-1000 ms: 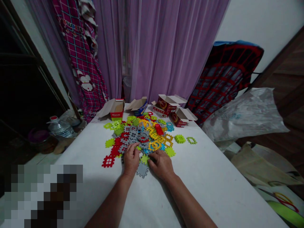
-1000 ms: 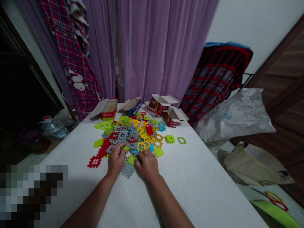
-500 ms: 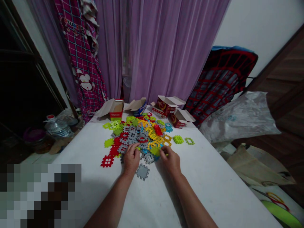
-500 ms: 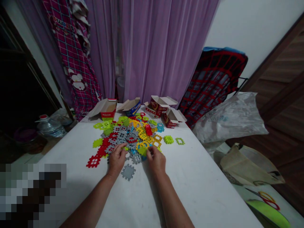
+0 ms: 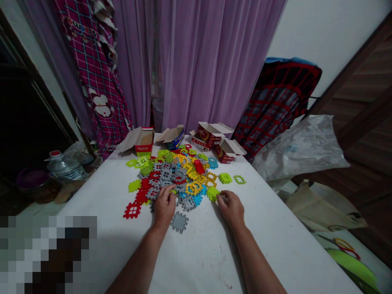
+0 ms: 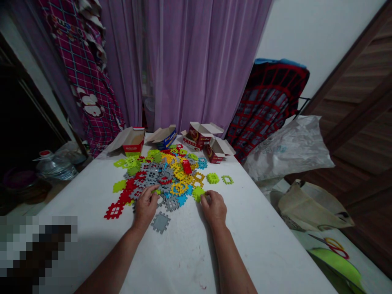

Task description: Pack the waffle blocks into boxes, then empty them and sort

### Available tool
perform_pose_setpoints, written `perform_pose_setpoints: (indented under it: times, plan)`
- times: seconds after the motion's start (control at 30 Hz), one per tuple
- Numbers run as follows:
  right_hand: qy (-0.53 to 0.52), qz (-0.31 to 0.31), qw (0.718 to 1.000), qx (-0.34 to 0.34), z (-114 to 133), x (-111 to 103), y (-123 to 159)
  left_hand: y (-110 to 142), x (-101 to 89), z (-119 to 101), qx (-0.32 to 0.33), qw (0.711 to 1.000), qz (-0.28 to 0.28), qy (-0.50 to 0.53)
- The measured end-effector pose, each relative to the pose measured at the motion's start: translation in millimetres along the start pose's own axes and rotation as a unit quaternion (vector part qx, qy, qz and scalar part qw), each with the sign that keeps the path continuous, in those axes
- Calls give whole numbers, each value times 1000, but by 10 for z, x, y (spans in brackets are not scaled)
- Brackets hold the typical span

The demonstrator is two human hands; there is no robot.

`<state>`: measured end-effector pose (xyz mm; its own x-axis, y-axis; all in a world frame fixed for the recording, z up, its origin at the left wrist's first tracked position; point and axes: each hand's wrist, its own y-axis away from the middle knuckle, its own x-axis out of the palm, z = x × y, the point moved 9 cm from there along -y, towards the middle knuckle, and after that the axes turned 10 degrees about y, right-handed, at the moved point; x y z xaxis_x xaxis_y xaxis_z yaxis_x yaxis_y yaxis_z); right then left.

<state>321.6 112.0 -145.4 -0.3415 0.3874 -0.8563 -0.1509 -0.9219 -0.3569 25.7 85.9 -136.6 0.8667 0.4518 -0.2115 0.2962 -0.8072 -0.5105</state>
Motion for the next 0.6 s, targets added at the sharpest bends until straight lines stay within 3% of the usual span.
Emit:
perform_pose_setpoints:
  times: [0.23,0.47,0.6]
  plan:
    - [4,42,999,-19,-64,203,-111,-6,7,-14,-1,1000,5,-16]
    - [67,-5,998,19,-34,61,55,-5,6,-6,1,1000,8,-25]
    - [124,10,992,11,88,29,131,-6,12,-1,3,1000,10,-23]
